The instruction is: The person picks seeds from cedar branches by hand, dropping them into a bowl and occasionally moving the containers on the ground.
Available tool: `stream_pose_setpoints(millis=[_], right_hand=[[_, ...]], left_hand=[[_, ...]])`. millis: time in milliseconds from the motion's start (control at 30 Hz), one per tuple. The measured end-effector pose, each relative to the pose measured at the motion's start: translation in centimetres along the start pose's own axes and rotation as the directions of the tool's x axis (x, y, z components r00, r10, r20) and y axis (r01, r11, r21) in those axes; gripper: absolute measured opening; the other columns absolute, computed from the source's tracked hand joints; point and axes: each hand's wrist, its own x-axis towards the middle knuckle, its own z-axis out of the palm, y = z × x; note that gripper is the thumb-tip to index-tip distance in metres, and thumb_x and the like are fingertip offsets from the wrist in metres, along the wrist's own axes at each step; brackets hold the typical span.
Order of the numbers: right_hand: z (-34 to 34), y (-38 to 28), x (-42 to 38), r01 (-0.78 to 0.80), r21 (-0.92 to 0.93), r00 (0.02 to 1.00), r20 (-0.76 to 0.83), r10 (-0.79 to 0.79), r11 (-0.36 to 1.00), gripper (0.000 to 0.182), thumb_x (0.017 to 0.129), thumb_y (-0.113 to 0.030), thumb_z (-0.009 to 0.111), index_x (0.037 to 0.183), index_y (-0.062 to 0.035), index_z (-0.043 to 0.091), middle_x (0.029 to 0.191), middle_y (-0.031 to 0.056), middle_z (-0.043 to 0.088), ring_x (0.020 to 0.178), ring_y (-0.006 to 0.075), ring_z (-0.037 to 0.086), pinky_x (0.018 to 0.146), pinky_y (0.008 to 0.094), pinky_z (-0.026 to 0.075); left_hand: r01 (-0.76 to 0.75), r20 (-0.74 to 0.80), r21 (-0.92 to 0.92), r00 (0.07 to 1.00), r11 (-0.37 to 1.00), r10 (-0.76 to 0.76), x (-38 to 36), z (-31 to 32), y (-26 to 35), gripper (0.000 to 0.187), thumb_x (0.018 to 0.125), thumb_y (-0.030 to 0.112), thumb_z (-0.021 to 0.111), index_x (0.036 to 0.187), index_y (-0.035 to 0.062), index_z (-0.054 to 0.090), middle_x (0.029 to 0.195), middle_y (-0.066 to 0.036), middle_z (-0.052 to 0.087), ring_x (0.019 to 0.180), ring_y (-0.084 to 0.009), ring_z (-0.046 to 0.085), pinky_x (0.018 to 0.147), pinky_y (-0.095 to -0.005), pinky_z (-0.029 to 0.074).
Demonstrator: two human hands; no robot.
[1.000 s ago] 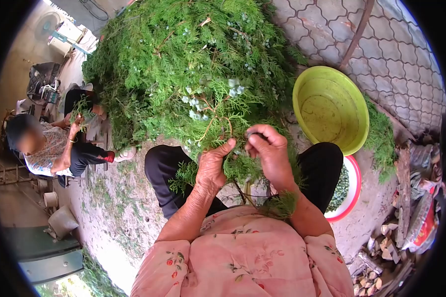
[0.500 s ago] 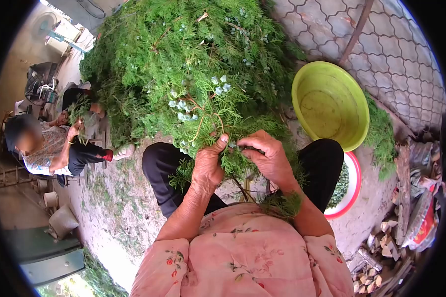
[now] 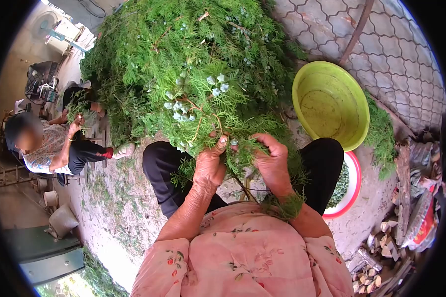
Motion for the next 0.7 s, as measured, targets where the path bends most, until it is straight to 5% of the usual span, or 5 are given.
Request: stream_pose_setpoints(millis=[133,233,467,600,700], right_hand=[[0.2,-1.3,0.0,0.25,-0.259,0.943,-0.152,-0.295,0.933,0.018,0.074,0.004,0.064,0.091,0.0009,0.059,0.081,0.0048,0.06,0.071,0.0093,0.055,0.061,0.0221,0.045],[-1.4,-1.6,0.8,-0.154,0.112,0.979,-0.116,0.167,0.982,0.014,0.078,0.002,0.062,0.09,-0.0009,0.056,0.083,0.0076,0.06,0.067,0.0087,0.056,0.055,0.0215,0.045],[-2.4,-2.9,2.5,-0.316,0.67,0.949,0.217,0.23,0.672,0.017,0.082,0.0,0.058,0.098,-0.0021,0.054,0.075,0.0036,0.056,0.054,0.0071,0.048,0.047,0.0197,0.038],[-1.6,-3.2,2.0,-0.306,0.324,0.931,0.297,0.211,0.895,0.018,0.079,-0.002,0.064,0.096,-0.0038,0.058,0.072,-0.0014,0.053,0.053,0.005,0.047,0.047,0.019,0.038],[-0.3,-2.8,1.9,0.102,-0.004,0.971,0.219,-0.099,0.995,0.022,0.072,-0.003,0.07,0.091,-0.0044,0.06,0.075,0.0022,0.055,0.061,0.0128,0.054,0.054,0.0252,0.043]], left_hand=[[0.009,-0.025,0.036,1.0,0.999,-0.008,0.0,0.0,-0.1,0.037,0.078,0.01,0.069,0.11,0.0088,0.052,0.101,-0.004,0.059,0.095,-0.0192,0.052,0.083,-0.0343,0.042],[0.018,-0.083,0.013,0.996,1.0,-0.016,0.2,-0.5,0.6,0.039,0.079,0.01,0.068,0.114,0.0093,0.05,0.107,-0.004,0.059,0.102,-0.0191,0.05,0.09,-0.0363,0.039],[0.005,-0.113,0.051,0.994,0.999,0.001,0.3,-0.4,0.1,0.031,0.083,0.005,0.06,0.112,0.0082,0.049,0.096,-0.006,0.061,0.085,-0.0206,0.059,0.072,-0.0344,0.051],[-0.023,-0.015,0.08,1.0,0.997,0.024,-0.6,0.6,-0.2,0.049,0.08,0.009,0.067,0.122,0.007,0.042,0.1,-0.006,0.057,0.094,-0.0178,0.052,0.079,-0.0311,0.045],[0.134,-0.089,0.118,0.988,0.984,-0.124,-1.2,1.3,0.4,0.037,0.079,0.011,0.068,0.112,0.0067,0.05,0.095,-0.006,0.059,0.091,-0.0156,0.052,0.079,-0.0309,0.043]])
